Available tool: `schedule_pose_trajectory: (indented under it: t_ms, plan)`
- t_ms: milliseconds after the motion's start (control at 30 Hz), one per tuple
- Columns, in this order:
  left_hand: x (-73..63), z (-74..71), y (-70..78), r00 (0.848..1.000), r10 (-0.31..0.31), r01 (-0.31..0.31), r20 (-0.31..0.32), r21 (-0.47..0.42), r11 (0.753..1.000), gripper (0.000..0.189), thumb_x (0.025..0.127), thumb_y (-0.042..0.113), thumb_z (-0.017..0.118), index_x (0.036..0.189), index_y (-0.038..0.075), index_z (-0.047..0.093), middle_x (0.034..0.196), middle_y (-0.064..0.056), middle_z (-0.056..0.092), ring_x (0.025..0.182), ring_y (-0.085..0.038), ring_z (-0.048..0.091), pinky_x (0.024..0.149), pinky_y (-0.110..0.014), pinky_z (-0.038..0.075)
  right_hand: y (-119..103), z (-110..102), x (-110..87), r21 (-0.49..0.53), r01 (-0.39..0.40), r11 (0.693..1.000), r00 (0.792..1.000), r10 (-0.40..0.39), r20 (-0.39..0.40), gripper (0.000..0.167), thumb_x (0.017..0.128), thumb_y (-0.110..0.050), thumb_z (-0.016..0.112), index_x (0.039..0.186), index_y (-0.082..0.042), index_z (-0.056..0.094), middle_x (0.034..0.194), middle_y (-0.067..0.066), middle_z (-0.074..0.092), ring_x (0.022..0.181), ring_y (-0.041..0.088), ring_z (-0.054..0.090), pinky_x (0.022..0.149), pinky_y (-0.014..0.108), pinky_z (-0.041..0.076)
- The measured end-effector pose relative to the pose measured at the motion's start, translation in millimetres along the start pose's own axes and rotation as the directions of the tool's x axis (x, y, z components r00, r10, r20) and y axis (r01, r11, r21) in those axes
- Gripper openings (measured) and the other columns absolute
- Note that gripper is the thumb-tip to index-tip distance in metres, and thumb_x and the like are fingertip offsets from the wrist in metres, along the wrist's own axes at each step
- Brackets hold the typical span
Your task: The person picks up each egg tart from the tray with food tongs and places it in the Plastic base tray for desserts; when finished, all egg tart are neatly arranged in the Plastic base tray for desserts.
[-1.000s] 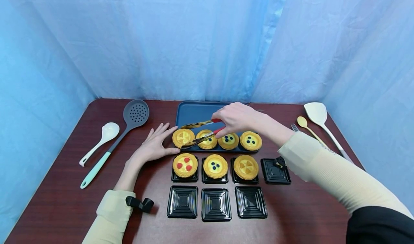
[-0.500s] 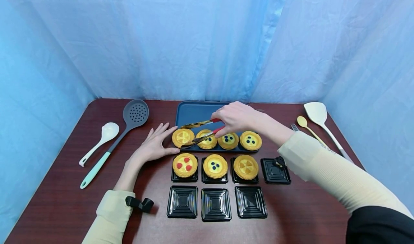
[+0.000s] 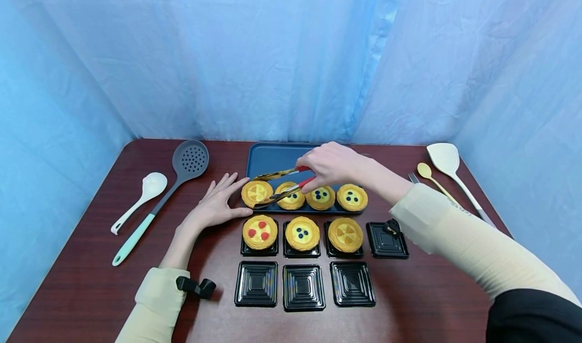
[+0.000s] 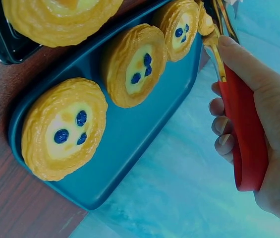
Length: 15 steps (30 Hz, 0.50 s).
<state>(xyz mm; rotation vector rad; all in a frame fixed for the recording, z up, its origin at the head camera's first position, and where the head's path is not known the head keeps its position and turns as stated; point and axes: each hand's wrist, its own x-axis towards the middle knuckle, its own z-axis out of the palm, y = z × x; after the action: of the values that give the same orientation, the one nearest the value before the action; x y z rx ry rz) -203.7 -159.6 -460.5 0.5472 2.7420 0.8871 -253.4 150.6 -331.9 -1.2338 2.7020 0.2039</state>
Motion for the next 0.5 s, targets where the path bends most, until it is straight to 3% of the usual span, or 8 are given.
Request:
schedule_pose_trajectory:
  t_ms: [500]
  plan:
    - [-1.6,-1.2,0.4,1.0,0.002,-0.002,-0.004,0.005,1.0,0.087,0.091,0.043,0.077,0.163,0.02,0.034,0.173,-0.02,0.016,0.162,-0.042,0.005,0.13,-0.065,-0.001,-0.5,-0.6,1.6,-0.006,0.001,1.0,1.0,-0.001,-0.001,0.065,0.085,-0.062,0.076,0.13,-0.016,0.07,0.115,0.003,0.078,0.079,0.017,0.071,0.061,0.031,0.054]
